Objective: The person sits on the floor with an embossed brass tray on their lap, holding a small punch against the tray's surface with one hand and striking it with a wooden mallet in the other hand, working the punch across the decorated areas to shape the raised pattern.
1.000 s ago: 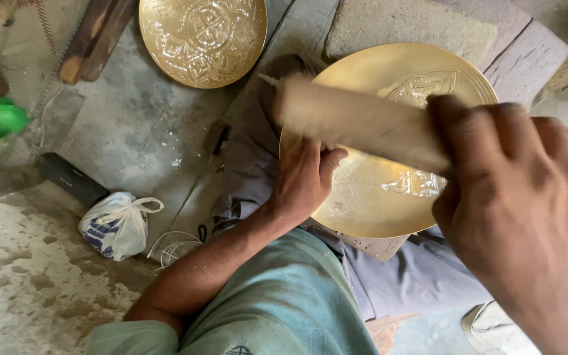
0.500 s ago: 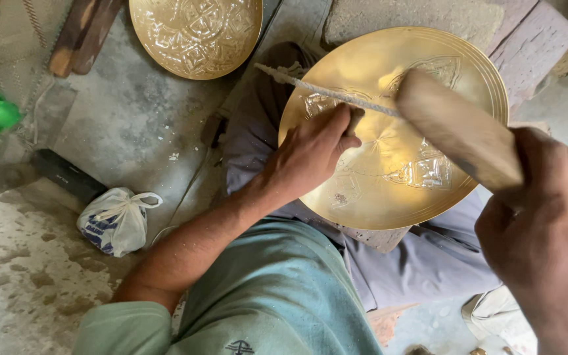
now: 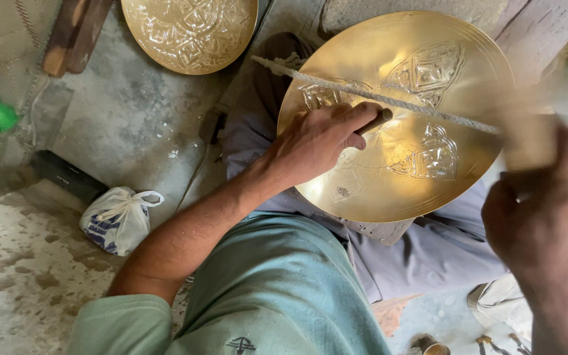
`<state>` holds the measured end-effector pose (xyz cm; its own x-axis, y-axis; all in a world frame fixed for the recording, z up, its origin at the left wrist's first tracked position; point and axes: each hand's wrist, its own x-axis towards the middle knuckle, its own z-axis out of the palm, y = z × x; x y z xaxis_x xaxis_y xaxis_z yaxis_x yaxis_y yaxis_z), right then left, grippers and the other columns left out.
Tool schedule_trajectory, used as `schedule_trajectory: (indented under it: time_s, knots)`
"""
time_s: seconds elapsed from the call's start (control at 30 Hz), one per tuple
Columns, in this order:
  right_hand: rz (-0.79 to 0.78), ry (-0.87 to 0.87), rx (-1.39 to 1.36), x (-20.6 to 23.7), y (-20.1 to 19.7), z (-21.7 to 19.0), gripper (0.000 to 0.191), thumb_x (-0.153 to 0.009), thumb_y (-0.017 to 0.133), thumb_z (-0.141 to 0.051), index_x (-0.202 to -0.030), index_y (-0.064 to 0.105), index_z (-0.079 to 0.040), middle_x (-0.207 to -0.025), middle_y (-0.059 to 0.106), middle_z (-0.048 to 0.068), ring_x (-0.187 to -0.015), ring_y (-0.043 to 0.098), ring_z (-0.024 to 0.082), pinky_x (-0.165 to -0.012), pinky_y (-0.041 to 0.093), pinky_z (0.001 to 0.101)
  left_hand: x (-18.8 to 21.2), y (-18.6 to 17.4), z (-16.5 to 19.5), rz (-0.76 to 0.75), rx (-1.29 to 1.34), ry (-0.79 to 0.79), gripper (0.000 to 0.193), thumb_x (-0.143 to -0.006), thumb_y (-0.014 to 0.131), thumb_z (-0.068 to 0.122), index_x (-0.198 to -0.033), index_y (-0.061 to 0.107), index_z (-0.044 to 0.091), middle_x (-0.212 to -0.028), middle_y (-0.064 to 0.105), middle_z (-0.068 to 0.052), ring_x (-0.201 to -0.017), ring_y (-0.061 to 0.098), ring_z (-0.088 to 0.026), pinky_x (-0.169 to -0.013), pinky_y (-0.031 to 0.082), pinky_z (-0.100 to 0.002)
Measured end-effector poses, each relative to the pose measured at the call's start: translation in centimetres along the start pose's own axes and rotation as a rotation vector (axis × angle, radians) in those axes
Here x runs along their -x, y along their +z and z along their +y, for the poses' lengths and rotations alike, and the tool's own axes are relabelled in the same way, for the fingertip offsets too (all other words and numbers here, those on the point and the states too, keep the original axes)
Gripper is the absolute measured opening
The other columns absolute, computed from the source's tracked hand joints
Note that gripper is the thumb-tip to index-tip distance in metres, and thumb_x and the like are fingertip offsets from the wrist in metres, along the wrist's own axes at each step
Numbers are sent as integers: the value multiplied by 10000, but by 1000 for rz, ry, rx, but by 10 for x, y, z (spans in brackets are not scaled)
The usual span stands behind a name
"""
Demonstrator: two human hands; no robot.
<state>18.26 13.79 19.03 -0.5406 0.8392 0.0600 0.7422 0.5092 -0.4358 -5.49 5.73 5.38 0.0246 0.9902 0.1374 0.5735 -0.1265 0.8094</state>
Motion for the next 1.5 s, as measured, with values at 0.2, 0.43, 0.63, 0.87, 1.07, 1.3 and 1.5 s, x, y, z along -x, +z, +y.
schedule_trajectory:
  time_s: [0.2, 0.43, 0.63, 0.87, 1.07, 1.3, 1.5]
  knots:
    - [-25, -24, 161, -15, -5, -21, 484, -875, 680, 76, -1346, 580, 24, -1038, 673, 184, -866, 668, 321, -771, 541, 399, 8, -5, 11, 144, 60, 16, 348, -937, 739, 59, -1231, 553, 70, -1063, 742, -112, -943, 748, -290, -751, 569, -421]
    - [-106, -45, 319, 0, -15, -21, 477, -793, 661, 106, -1254, 624, -10, -1032, 675, 221, -860, 668, 402, -747, 547, 474, 15, -5, 18, 200, 92, -15, 364, -930, 755, 64, -1222, 537, 68, -1039, 717, -129, -932, 736, -319, -727, 569, -419]
    - [-103, -13, 260, 22, -13, -8, 531, -841, 706, 59, -1352, 560, 48, -1114, 676, 270, -933, 672, 415, -810, 562, 464, -5, -10, 1, -73, 150, 72, 373, -950, 745, 105, -1237, 510, 72, -934, 702, -115, -836, 757, -274, -674, 561, -436]
    - [120, 350, -406, 41, 10, 3, 584, -921, 689, -61, -1435, 418, 3, -1158, 623, 118, -1048, 655, 248, -864, 561, 318, -11, -16, 8, -209, 37, 112, 338, -958, 590, -17, -1264, 563, 123, -914, 722, -77, -877, 770, -263, -675, 583, -414]
    - [-12, 144, 76, 38, 17, 6, 422, -870, 727, 12, -1247, 538, 3, -1010, 704, 110, -890, 712, 260, -818, 566, 377, -10, -10, 16, -230, -4, 26, 415, -934, 539, -78, -1300, 578, 113, -935, 704, -122, -883, 775, -232, -641, 609, -361]
    - [30, 125, 30, 34, 10, -2, 349, -921, 659, -58, -1258, 572, -37, -1021, 672, 115, -879, 689, 299, -755, 548, 422, 3, -8, 19, -143, 25, -38, 310, -985, 530, -86, -1254, 563, 65, -961, 707, -131, -969, 785, -225, -645, 619, -360]
    - [-125, -57, 566, 32, -8, -18, 517, -790, 721, 10, -1301, 675, -58, -998, 692, 151, -842, 667, 333, -796, 539, 434, 21, 1, 27, 248, 57, -88, 337, -980, 718, 85, -1248, 525, 20, -988, 712, -145, -825, 756, -238, -683, 607, -339]
